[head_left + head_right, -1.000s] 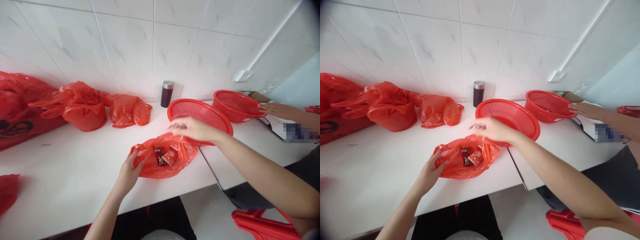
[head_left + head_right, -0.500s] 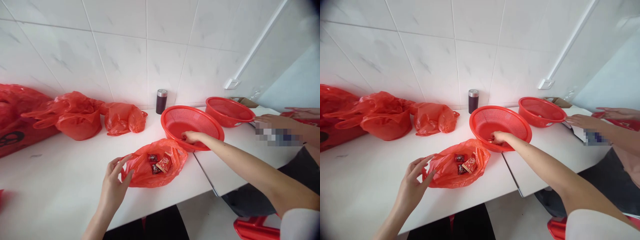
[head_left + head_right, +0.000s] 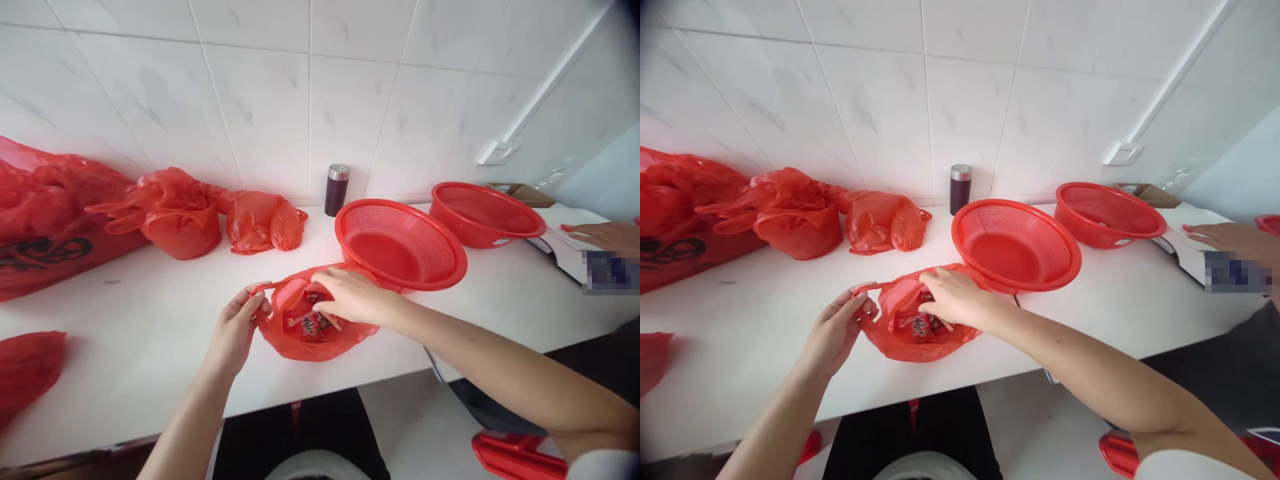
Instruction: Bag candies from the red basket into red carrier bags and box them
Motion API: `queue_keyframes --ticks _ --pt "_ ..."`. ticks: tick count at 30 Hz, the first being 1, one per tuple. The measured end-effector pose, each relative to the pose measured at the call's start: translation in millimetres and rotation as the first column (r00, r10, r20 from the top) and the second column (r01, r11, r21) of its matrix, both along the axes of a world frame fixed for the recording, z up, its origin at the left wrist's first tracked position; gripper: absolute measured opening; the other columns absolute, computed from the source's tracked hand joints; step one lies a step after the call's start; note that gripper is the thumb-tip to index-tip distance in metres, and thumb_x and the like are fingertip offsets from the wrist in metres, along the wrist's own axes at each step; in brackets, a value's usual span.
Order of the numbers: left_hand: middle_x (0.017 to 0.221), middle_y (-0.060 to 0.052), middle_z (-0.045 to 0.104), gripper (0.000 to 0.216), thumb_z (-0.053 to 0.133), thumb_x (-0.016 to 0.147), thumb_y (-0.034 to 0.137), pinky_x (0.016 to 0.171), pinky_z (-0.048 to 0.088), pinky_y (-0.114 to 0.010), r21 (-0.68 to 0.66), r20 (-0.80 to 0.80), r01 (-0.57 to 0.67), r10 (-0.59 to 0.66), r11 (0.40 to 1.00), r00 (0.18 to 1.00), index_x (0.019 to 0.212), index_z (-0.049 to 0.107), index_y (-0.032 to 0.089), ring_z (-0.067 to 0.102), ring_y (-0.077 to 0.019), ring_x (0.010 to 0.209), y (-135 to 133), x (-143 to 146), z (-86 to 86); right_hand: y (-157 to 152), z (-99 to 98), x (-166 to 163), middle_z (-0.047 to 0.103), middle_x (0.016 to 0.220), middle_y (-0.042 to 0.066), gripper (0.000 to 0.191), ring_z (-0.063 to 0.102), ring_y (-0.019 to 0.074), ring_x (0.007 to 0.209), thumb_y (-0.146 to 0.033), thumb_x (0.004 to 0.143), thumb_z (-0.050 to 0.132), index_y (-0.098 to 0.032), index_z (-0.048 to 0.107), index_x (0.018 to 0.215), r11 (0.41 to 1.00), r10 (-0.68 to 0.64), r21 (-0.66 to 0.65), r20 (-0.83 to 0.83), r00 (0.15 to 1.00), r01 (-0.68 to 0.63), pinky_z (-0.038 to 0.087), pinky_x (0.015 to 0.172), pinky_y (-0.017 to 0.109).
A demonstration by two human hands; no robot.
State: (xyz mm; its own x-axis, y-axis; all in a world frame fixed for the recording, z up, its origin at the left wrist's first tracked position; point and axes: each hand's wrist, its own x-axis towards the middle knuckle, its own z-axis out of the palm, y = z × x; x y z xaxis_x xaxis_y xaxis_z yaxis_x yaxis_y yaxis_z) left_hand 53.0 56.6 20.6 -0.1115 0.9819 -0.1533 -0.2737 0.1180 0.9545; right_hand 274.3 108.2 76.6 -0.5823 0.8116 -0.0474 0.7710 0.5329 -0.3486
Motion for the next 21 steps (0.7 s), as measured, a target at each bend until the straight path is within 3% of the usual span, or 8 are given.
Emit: queue_keyframes --ticks 3,6,10,13,15,16,19,21 --pt "0.064 0.004 0.052 0.033 0.064 0.081 0.038 0.061 0.043 -0.022 0.035 0.026 -0.022 0.022 0.999 0.999 0.109 0.065 0.021 0.051 -0.0136 0.068 -10.6 -7.9 11.0 -10.1 -3.5 17.1 0.058 0.117 0.011 0.025 0.055 0.0276 0.103 -0.034 0.084 0.062 -0.024 0.065 0.107 0.946 0.002 0.32 0.141 0.99 -0.047 0.047 0.078 0.038" --pt "0.066 0.003 0.054 0.031 0.064 0.082 0.039 0.068 0.045 -0.025 0.035 -0.033 -0.001 0.002 0.999 0.999 0.106 0.065 0.021 0.052 -0.0131 0.068 -21.4 -18.1 17.2 -27.8 -7.1 43.8 0.053 0.127 0.013 0.026 0.054 0.0311 0.103 -0.032 0.078 0.067 -0.025 0.069 0.103 0.911 -0.058 0.409 0.262 0.963 -0.056 0.049 0.079 0.043" --pt "0.071 0.001 0.062 0.028 0.062 0.082 0.047 0.082 0.046 -0.031 -0.059 -0.273 0.081 -0.094 0.995 0.957 0.088 0.065 0.02 0.057 -0.0148 0.073 -35.1 -31.0 11.0 -50.0 -29.3 76.4 0.056 0.124 0.013 0.049 0.06 0.0306 0.096 -0.029 0.077 0.065 -0.033 0.058 0.126 0.936 -0.231 0.327 0.283 0.931 0.133 0.051 0.071 0.041" --pt "0.074 0.0 0.064 0.031 0.062 0.082 0.049 0.09 0.043 -0.032 -0.135 -0.387 0.159 -0.199 0.978 0.9 0.075 0.064 0.019 0.058 -0.016 0.079 -41.5 -39.8 8.4 -46.9 -34.1 95.8 0.068 0.095 0.007 0.034 0.065 0.0233 0.081 -0.02 0.081 0.055 -0.029 0.065 0.112 0.971 -0.233 -0.001 0.204 0.951 0.238 0.051 0.067 0.035" --pt "0.072 0.0 0.064 0.03 0.065 0.08 0.047 0.085 0.046 -0.029 -0.1 -0.357 0.161 -0.186 0.982 0.915 0.072 0.064 0.018 0.058 -0.0152 0.076 -41.2 -44.5 18.6 -37.1 -16.0 103.9 0.069 0.08 0.002 0.022 0.065 0.0182 0.072 -0.015 0.081 0.051 -0.024 0.069 0.089 0.956 -0.256 -0.138 0.04 0.966 0.259 0.051 0.067 0.032" --pt "0.068 0.0 0.063 0.029 0.067 0.078 0.046 0.079 0.047 -0.027 -0.039 -0.298 0.133 -0.139 0.99 0.944 0.071 0.065 0.019 0.058 -0.0147 0.073 -39.6 -46.0 28.4 -32.0 0.0 105.6 0.069 0.078 0.001 0.019 0.065 0.0168 0.071 -0.015 0.082 0.05 -0.023 0.067 0.083 0.952 -0.29 -0.129 -0.08 0.954 0.279 0.052 0.068 0.031" --pt "0.06 0.003 0.056 0.021 0.075 0.072 0.038 0.067 0.05 -0.022 0.224 -0.037 -0.029 0.038 0.974 0.999 0.076 0.068 0.018 0.057 -0.0127 0.066 -31.9 -45.3 69.9 -21.9 60.8 100.4 0.068 0.091 0.002 0.018 0.065 0.0165 0.08 -0.027 0.086 0.051 -0.024 0.064 0.099 0.924 -0.31 0.047 -0.488 0.816 0.379 0.054 0.071 0.031" --pt "0.062 0.003 0.056 0.021 0.074 0.074 0.031 0.066 0.051 -0.02 0.356 0.045 -0.087 0.075 0.931 0.996 0.09 0.07 0.019 0.057 -0.0115 0.065 -27.5 -40.2 95.6 -18.2 92.3 92.6 0.067 0.095 0.002 0.025 0.066 0.0164 0.083 -0.034 0.087 0.054 -0.026 0.06 0.109 0.939 -0.238 0.062 -0.594 0.768 0.339 0.055 0.072 0.031"
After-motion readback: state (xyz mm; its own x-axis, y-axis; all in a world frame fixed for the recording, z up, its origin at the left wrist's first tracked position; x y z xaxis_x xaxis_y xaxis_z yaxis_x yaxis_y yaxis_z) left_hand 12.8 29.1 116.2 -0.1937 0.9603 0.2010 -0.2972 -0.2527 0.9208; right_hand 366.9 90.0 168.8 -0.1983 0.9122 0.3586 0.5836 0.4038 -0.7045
